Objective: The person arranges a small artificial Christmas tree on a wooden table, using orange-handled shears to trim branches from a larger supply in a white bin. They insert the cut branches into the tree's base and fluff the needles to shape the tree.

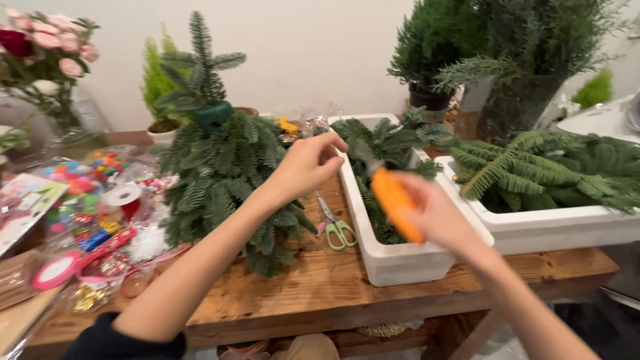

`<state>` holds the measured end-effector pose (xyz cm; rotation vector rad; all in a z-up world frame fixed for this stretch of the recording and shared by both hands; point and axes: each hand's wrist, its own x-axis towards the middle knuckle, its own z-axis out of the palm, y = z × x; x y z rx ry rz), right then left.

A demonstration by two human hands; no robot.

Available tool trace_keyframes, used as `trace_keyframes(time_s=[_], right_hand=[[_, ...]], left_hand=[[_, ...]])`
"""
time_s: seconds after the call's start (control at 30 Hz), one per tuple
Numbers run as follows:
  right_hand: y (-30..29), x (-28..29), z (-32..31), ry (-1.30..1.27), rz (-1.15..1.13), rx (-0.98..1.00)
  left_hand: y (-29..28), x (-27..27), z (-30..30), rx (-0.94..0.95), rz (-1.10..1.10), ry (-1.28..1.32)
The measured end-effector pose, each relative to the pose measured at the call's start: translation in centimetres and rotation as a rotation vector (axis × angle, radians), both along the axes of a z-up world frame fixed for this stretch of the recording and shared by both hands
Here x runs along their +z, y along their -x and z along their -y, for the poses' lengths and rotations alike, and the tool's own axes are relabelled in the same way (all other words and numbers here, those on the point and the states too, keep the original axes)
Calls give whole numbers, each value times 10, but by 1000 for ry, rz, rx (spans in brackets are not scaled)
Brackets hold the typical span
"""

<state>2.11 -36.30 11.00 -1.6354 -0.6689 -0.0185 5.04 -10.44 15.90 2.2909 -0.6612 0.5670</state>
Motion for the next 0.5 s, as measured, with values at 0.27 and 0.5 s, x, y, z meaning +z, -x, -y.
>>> trace_keyframes(time_s=[0.27,0.5], right_hand=[[-101,-36,63,-364,-5,-515],[-89,-44,58,-357,51,-554]], left_hand=[[-168,-98,109,-94,-201,-38],[-230,-139,168,-50,-357,-249]])
